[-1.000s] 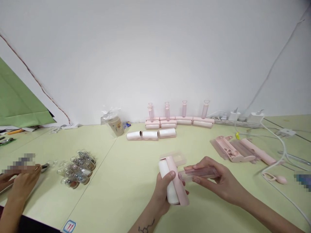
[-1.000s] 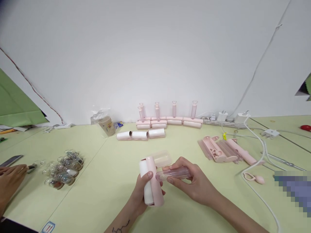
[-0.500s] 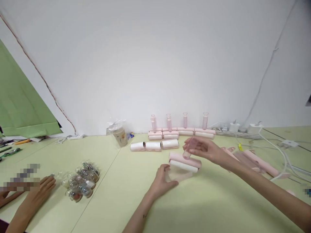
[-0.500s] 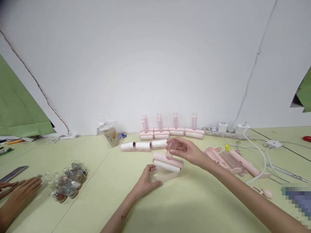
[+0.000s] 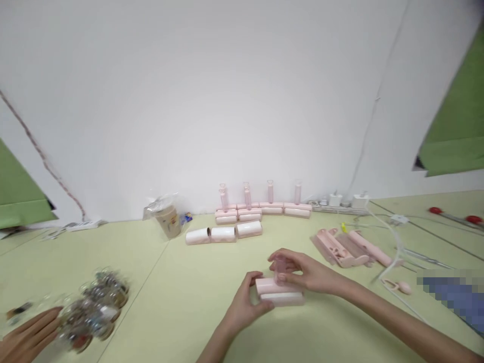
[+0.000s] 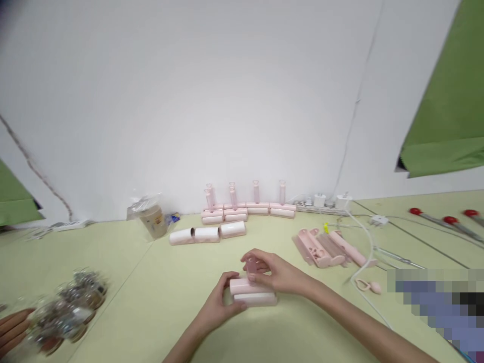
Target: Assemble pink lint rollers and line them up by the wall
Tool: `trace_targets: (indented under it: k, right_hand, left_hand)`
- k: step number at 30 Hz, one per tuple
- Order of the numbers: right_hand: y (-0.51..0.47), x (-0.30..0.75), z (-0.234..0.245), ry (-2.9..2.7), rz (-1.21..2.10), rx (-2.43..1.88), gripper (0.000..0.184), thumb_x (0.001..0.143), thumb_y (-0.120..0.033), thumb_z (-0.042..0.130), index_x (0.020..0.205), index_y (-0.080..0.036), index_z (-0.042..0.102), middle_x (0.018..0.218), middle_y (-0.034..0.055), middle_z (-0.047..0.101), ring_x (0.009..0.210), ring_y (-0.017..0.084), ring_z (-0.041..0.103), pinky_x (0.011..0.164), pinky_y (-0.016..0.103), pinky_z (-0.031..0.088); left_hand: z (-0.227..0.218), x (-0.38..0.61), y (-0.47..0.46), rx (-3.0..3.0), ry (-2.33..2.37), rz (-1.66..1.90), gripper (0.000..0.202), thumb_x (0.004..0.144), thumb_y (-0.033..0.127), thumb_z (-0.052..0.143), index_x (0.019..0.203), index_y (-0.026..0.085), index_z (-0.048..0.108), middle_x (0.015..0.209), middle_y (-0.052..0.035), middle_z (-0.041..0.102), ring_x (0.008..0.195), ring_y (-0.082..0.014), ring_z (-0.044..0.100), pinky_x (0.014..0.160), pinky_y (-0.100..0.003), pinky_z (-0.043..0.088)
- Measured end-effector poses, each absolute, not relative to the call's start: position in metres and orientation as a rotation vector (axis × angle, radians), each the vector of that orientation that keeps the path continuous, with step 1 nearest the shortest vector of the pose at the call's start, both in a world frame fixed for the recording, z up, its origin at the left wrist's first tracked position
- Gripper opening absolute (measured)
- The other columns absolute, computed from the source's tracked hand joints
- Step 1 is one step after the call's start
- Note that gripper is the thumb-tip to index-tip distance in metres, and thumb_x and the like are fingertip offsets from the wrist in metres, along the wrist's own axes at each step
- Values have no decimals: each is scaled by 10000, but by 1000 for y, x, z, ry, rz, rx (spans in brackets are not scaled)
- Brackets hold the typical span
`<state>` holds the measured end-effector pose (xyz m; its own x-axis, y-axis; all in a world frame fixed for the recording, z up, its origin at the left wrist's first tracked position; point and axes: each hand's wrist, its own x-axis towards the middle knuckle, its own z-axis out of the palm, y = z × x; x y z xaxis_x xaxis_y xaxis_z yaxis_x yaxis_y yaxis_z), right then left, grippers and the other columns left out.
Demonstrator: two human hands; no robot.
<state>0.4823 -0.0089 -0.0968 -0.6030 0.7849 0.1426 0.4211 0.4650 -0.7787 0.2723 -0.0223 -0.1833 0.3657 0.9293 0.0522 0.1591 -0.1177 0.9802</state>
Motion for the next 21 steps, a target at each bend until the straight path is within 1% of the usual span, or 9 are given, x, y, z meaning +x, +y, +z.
trace_targets:
  k: [2, 3, 5, 6, 8, 11, 16, 19, 21]
  right_hand:
    - [-4, 496, -98, -2227, 864, -1114, 520, 759, -364, 583, 1241, -299, 400, 1171, 22, 568, 1021, 199, 553, 795, 295, 478]
    - [0, 508, -97, -2213, 777, -1190, 485, 776, -384, 556, 1231, -294, 416, 1185, 25, 559, 1034, 203, 543, 811, 306, 469]
    - [13, 537, -91, -2156, 578, -1359, 312, 848, -400, 428, 1095, -245, 538, 1113, 54, 591, 997, 217, 552, 827, 350, 447]
    - [19, 553, -89, -2128, 492, -1442, 301, 869, -390, 378, 1003, -216, 583, 1048, 75, 610, 961, 227, 561, 819, 375, 440]
    - [32, 584, -85, -2117, 365, -1607, 265, 859, -352, 418, 875, -176, 615, 941, 93, 623, 882, 236, 571, 777, 402, 440]
    - [44, 614, -93, -2161, 279, -1820, 165, 823, -296, 529, 781, -157, 607, 866, 44, 616, 827, 189, 566, 752, 386, 440]
    - [48, 621, -125, -2118, 276, -2042, 176, 848, -309, 512, 829, -150, 586, 833, 7, 609, 714, 129, 577, 667, 318, 471]
    - [47, 619, -135, -2014, 308, -2037, 192, 816, -323, 544, 899, -155, 586, 635, -31, 584, 535, 112, 540, 553, 285, 455]
    - [46, 619, -132, -1924, 326, -1950, 285, 752, -344, 583, 970, -161, 595, 463, -54, 519, 430, 138, 489, 476, 295, 424]
  left_hand:
    - [-183, 272, -22, 1550, 1009, 894, 485, 647, 221, 639, 1084, 191, 429, 1081, -69, 509, 978, -220, 489, 852, -307, 359]
    - [-183, 273, -22, 1548, 1006, 879, 479, 649, 207, 628, 1083, 194, 425, 1088, -67, 504, 981, -216, 486, 855, -301, 354]
    - [-182, 274, -23, 1548, 1008, 831, 483, 636, 181, 618, 1078, 197, 423, 1095, -61, 499, 983, -211, 482, 863, -289, 342]
    - [-182, 275, -23, 1550, 1013, 805, 491, 622, 171, 618, 1073, 198, 424, 1093, -57, 499, 982, -210, 480, 865, -283, 337]
    - [-182, 276, -24, 1556, 1027, 776, 499, 597, 165, 622, 1056, 194, 427, 1080, -55, 501, 972, -212, 478, 860, -281, 333]
    - [-183, 278, -25, 1560, 1047, 786, 493, 593, 179, 617, 1044, 190, 416, 1060, -60, 500, 945, -210, 485, 846, -288, 340]
    - [-181, 276, -26, 1556, 1040, 771, 493, 600, 179, 617, 1050, 199, 417, 1080, -49, 493, 984, -211, 471, 857, -275, 340]
    - [-180, 273, -28, 1555, 995, 773, 502, 621, 195, 621, 1078, 195, 413, 1105, -59, 485, 1003, -211, 472, 880, -285, 334]
    - [-182, 271, -29, 1527, 971, 779, 576, 616, 204, 641, 1130, 191, 383, 1128, -78, 473, 1019, -216, 474, 898, -302, 332]
